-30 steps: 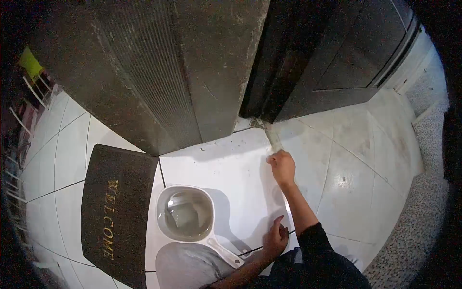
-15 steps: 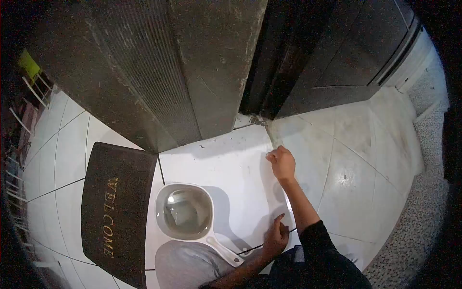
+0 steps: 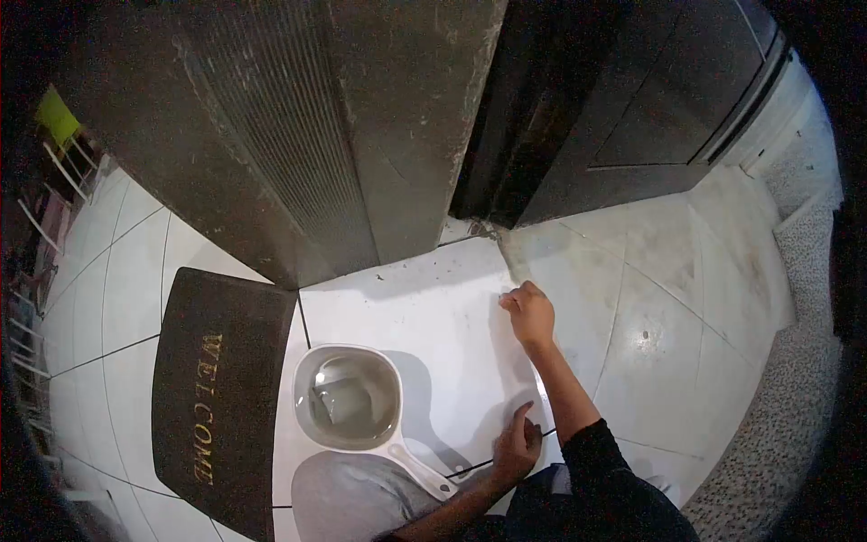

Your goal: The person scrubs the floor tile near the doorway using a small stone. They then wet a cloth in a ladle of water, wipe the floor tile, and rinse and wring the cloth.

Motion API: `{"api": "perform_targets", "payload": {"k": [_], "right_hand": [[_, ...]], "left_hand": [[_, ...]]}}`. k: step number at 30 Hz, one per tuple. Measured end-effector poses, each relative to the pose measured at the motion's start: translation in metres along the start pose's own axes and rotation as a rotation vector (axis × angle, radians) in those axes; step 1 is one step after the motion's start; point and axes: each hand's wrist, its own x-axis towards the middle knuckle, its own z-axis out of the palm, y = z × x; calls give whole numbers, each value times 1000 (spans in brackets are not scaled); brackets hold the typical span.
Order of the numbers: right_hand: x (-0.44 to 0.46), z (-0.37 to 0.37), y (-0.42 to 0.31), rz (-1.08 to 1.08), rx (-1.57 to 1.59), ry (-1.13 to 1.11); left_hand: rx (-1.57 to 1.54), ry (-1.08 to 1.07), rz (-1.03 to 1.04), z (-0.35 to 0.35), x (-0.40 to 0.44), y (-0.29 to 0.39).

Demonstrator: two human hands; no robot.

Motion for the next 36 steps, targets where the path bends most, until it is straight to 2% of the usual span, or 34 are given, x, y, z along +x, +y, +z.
{"api": "perform_targets", "payload": {"k": [2, 4, 7, 10, 12, 17, 21, 23, 26, 29, 32, 36], "right_hand": [[1, 2, 2, 29, 7, -36], [32, 15, 7, 54, -79, 59], [73, 30, 10, 26, -91, 73], [64, 33, 15, 36, -145, 177], [27, 8, 7, 159, -143, 101], [-28, -14, 19, 14, -118, 71], [24, 4, 11, -6, -139, 163], [46, 8, 7, 107, -47, 75], [30, 6, 20, 49, -138, 113], [-15, -17, 15, 89, -107, 23], [-28, -16, 21, 55, -97, 62], [30, 3, 15, 23, -203, 108]], "left_hand": [[35, 0, 1, 1, 0, -1], [47, 1, -14, 1, 1, 0], [34, -10, -15, -2, 1, 2], [64, 17, -23, -1, 2, 1], [47, 25, 11, 0, 1, 1], [-10, 13, 61, 0, -1, 4], [57, -4, -14, -2, 0, 8], [42, -25, -75, -2, 2, 7], [28, 28, 33, -1, 2, 1], [-20, 23, 60, 0, 0, -1], [2, 4, 85, 0, 0, 1], [46, -46, -48, -3, 0, 12]]}}
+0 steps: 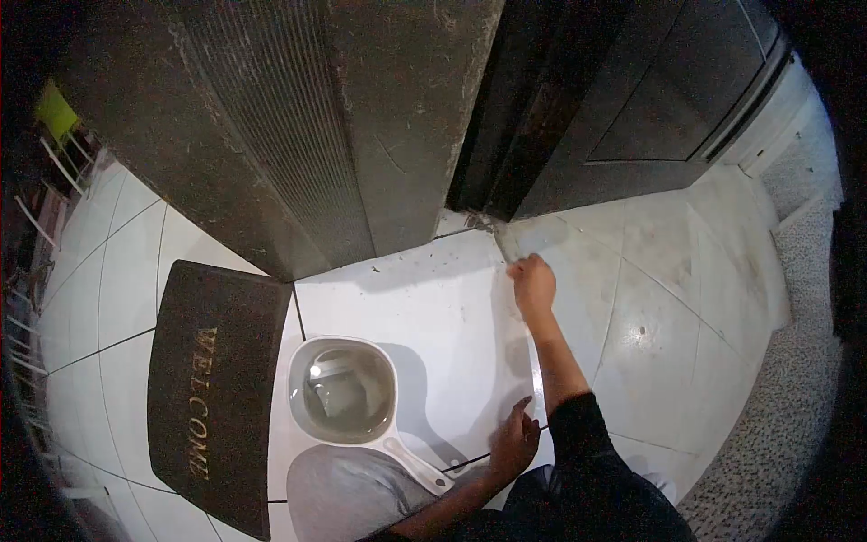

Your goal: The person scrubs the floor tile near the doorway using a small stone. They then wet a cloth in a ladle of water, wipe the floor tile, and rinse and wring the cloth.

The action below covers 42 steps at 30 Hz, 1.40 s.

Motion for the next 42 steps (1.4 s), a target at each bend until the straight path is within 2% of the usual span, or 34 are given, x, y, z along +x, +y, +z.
{"api": "perform_targets", "payload": {"k": [2, 5, 8, 11, 12, 14, 16, 20, 22, 23, 25, 28, 29, 33, 35, 38, 39, 40, 41, 42], "right_hand": [[26, 13, -6, 27, 86, 12], [14, 18, 14, 114, 213, -27], [-26, -12, 11, 107, 109, -109], [-41, -27, 0, 81, 161, -114], [-37, -20, 0, 87, 160, -113], [-9, 5, 0, -32, 121, 36], [25, 25, -4, -79, 112, 14], [35, 35, -5, 64, 99, 24], [7, 15, -6, 48, 158, 4], [-9, 3, -6, 42, 157, -1], [-37, -13, -5, 107, 157, -75], [-28, -13, -6, -11, 79, -55], [-16, 8, 1, -30, 128, 64], [32, 28, -10, -20, 98, 45], [27, 28, -5, 45, 124, 61], [-17, -9, -9, 9, 117, 14], [-29, -13, -8, 6, 118, 8], [-40, -16, -6, 118, 206, -33], [-47, -18, -3, 234, 291, -73], [-45, -16, -2, 240, 286, -75]], "left_hand": [[27, 0, -15, 0, 1, -2], [-6, 25, 35, 5, 2, -10], [-3, 52, 97, 4, 0, -11], [-21, 40, 96, 4, -2, -6], [-62, 33, 81, 4, -2, -5], [-19, 27, 47, 6, 0, -4], [30, 28, 12, 5, 0, -8], [-63, 39, 93, 5, 1, -10], [1, 15, -40, 3, 2, -6], [-3, 20, -43, 3, 2, -5], [14, 45, 77, 3, -2, -6], [-4, -8, 30, 2, -2, -6], [-5, -13, 28, 3, -3, -3], [39, 10, -2, 1, 2, -7], [60, -2, 22, 7, 1, -12], [-17, 30, -45, 1, 2, -5], [-22, 47, 56, 1, 1, -7], [-27, 62, 154, 2, 0, -10], [-95, 46, 96, 6, -1, -12], [-98, 40, 90, 4, -2, -6]]}}
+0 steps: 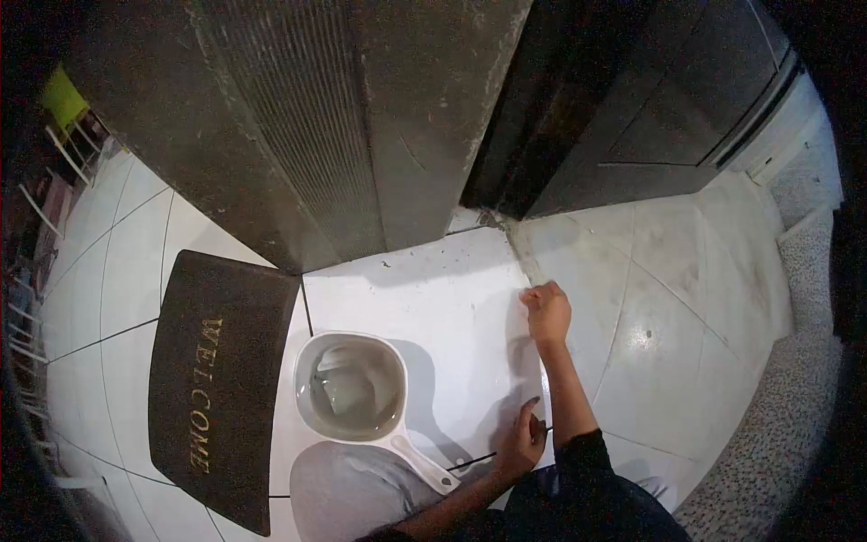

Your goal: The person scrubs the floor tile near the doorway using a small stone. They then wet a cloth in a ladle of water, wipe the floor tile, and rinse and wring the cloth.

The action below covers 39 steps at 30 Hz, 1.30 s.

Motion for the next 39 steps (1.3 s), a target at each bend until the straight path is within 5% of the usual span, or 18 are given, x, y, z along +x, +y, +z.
{"api": "perform_targets", "payload": {"k": [3, 6, 15, 20, 23, 25, 28, 39], "right_hand": [[41, 23, -5, -235, -168, 160], [81, 43, -14, -246, -179, 156], [10, 5, 0, -210, -109, 126], [76, 50, 5, -109, -134, 176], [68, 36, 0, -186, -178, 172], [40, 17, -5, -248, -181, 166], [13, 6, 0, -174, -53, 134], [44, 19, 9, -228, -67, 191]], "left_hand": [[92, -62, -101, -4, 2, 11], [92, -36, -125, -2, 2, 1], [120, -74, -44, -6, 1, 10], [195, -79, -160, 0, 0, -2], [264, 12, 133, 9, 0, -26], [98, -65, -135, -2, 2, -1], [-6, -12, 39, 2, 1, -4], [140, -40, -143, -1, 3, -2]]}}
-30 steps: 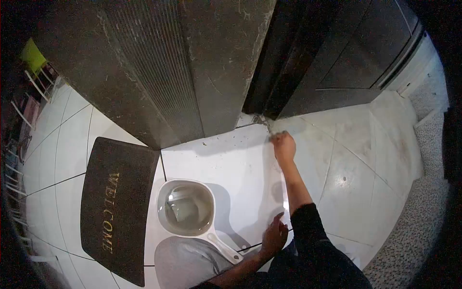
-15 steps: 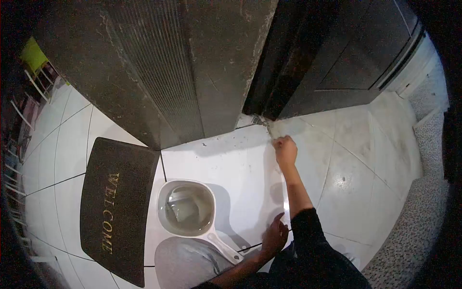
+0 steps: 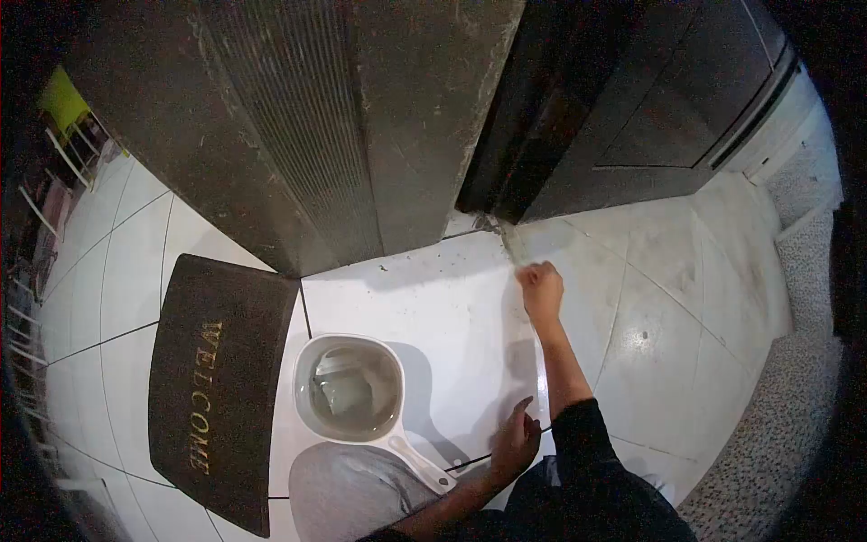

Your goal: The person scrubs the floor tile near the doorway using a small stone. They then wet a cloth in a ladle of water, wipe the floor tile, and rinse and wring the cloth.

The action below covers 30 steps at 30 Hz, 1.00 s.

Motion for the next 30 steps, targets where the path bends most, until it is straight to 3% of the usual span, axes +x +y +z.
{"api": "perform_targets", "payload": {"k": [2, 5, 11, 15, 16, 19, 23, 26, 30], "right_hand": [[-20, -20, -4, 34, 27, -27], [-28, -32, -3, 112, 43, -77], [24, 25, -14, 33, 1, -40], [1, -7, -20, 7, -60, -150], [-11, -11, -19, 119, -8, -126], [-28, -16, -12, 39, 96, -50], [8, 10, -15, 56, 38, -21], [22, 27, -6, 36, -15, -8], [-12, -10, -8, 43, 17, -50]], "left_hand": [[-99, 100, 224, 2, -2, -4], [-161, 54, 174, 8, -3, -8], [-79, 2, -4, -1, -3, 5], [-44, 53, 67, 2, -1, -3], [-95, 40, 108, 3, -2, -6], [-196, 48, 185, 5, -3, -2], [17, -79, -24, -3, -4, 6], [3, -23, 26, -3, -2, 0], [-95, 5, 91, 3, -2, -4]]}}
